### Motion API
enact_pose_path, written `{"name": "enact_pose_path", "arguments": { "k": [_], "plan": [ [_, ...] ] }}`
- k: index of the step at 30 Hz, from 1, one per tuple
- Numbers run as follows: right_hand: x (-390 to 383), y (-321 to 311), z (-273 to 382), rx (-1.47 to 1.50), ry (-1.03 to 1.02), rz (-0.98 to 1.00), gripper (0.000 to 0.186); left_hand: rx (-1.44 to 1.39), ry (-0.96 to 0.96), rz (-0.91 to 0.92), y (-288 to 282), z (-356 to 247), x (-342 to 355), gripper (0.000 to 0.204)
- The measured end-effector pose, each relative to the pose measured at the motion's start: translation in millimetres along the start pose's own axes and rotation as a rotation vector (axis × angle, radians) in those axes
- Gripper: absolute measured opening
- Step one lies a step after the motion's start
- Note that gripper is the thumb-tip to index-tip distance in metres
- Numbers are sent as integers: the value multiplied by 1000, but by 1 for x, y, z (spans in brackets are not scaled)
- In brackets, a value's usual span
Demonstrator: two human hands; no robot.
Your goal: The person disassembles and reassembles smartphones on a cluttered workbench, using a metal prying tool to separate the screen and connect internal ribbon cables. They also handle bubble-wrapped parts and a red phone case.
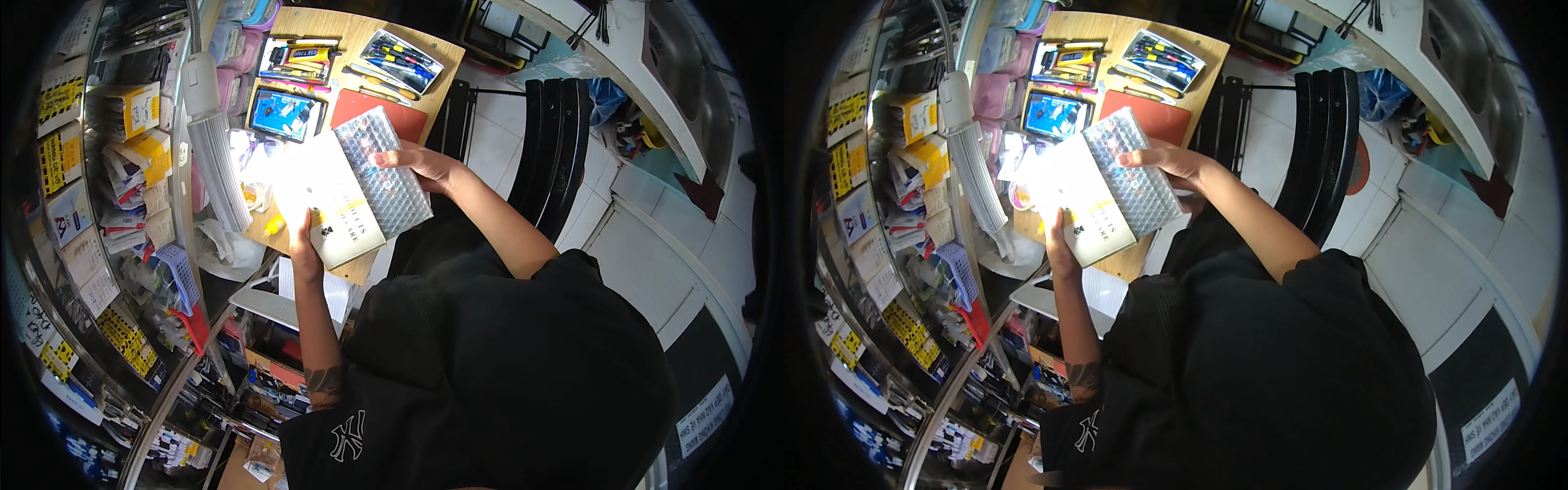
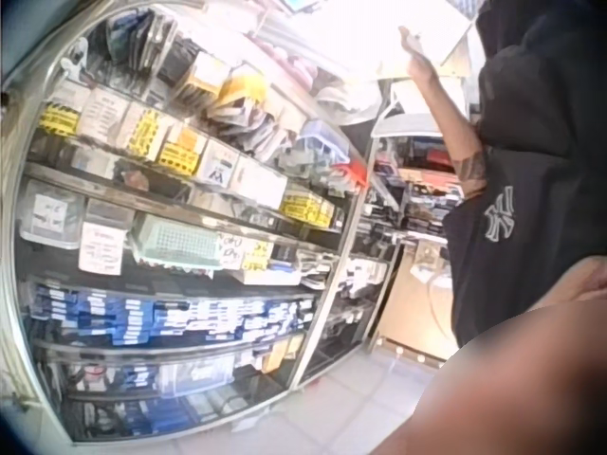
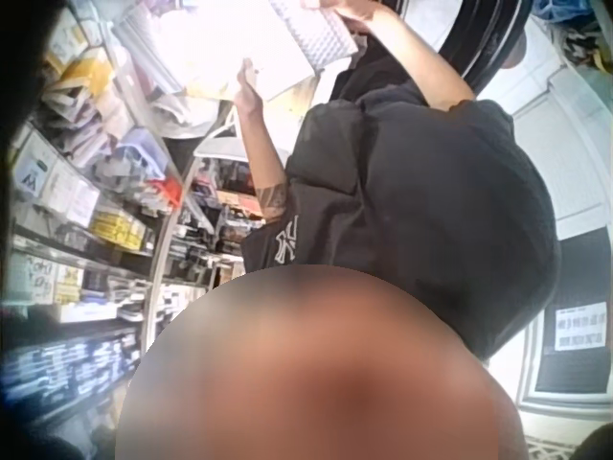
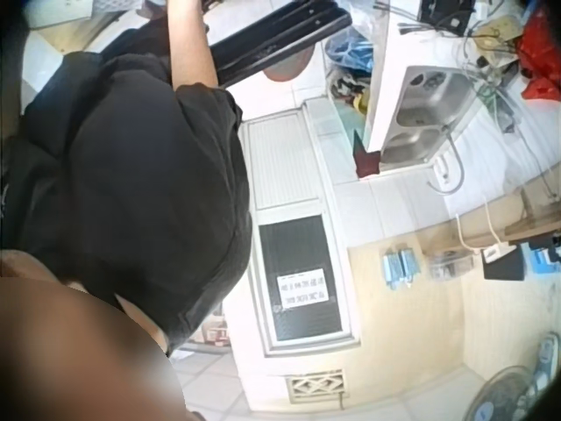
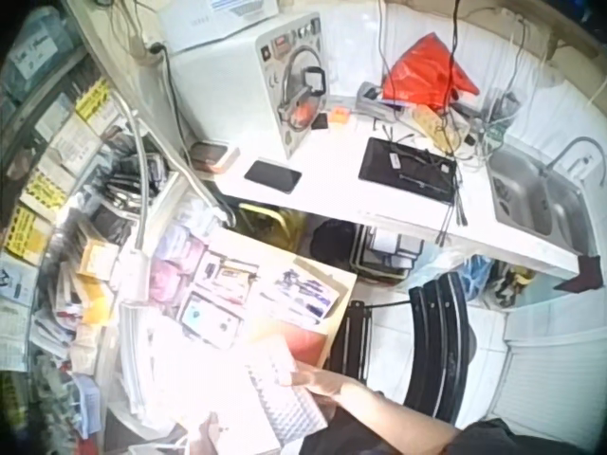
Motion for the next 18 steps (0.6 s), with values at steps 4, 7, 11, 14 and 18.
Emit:
{"name": "enact_pose_path", "arguments": {
  "k": [4, 7, 11, 14, 18],
  "plan": [
    [-5, -5, 4, 108, 57, -99, 72, -11, 83, -82, 14, -3, -9, 43],
    [-12, -18, 3, 154, 64, -133, 67, -131, 100, -7, 23, -10, -12, 41],
    [-16, -28, -1, 180, 58, -121, 68, -185, 9, -75, 18, 4, -7, 41],
    [-15, -33, -4, 136, 53, -129, 66, 41, 54, -60, 13, 13, 2, 44],
    [-20, -48, -8, 153, 141, -218, 60, -299, -78, 198, 19, 26, 7, 49]
  ]
}}
Point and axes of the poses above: each hand's wrist, its own x-axis towards the middle knuckle, its own y-axis out of the palm, z = x × y, the point moved 3 cm from there along x, towards the middle knuckle, and after that the axes turned 14 degrees about -x, right-handed, at the moved point
